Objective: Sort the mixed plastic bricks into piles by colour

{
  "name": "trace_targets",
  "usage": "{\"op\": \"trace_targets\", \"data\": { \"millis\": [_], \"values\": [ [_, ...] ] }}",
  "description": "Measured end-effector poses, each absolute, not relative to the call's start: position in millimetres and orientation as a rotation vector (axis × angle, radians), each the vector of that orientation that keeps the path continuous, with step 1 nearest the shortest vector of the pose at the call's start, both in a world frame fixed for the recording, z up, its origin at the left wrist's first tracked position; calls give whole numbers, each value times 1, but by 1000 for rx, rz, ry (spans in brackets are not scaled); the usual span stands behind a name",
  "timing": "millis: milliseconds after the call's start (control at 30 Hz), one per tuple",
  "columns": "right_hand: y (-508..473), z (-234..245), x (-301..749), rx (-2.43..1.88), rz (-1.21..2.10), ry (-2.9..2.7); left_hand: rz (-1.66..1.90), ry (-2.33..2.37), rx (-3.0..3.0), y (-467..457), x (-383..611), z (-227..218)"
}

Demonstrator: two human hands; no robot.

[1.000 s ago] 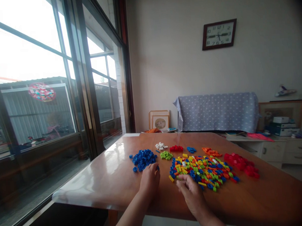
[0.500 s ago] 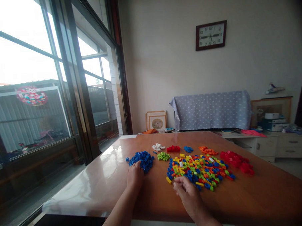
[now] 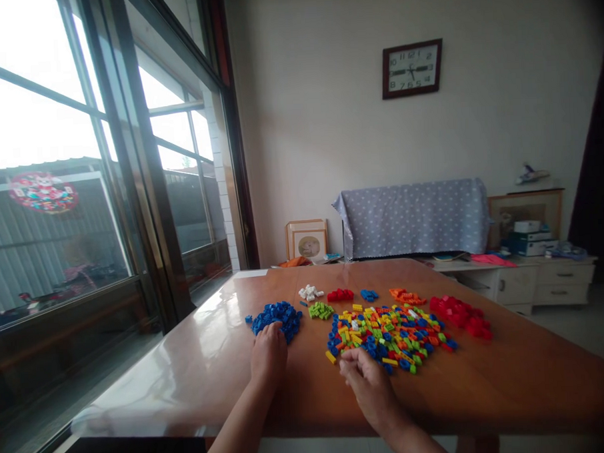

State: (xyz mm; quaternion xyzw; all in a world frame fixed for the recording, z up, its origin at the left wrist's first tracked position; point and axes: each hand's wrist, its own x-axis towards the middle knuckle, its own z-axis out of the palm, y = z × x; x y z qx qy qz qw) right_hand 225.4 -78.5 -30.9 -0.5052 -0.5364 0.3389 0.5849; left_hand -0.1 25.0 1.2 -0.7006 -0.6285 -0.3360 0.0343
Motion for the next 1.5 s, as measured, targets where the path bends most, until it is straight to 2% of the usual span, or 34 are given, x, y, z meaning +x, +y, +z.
{"op": "trace_targets", "data": {
  "millis": [267, 667, 833, 1033, 1200, 1500],
  "values": [
    [-83, -26, 225, -1163, 750, -1208, -1188, -1862, -2375, -37, 72, -1],
    [-98, -9, 243, -1025, 894, -1041, -915, -1888, -2365, -49, 91, -2],
    [-87, -14, 318, -1199, 573, -1055, -881, -1880, -2375, -48, 93, -4],
    [-72, -21, 454, -1675, 42, -1163, -821, -1870, -2408, -47, 95, 0],
    [-66, -40, 504, -1910, -19, -1323, -806, -1867, -2427, -45, 97, 1],
    [-66, -48, 505, -1997, -127, -1411, -772, -1866, -2452, -48, 98, 6]
  ]
}}
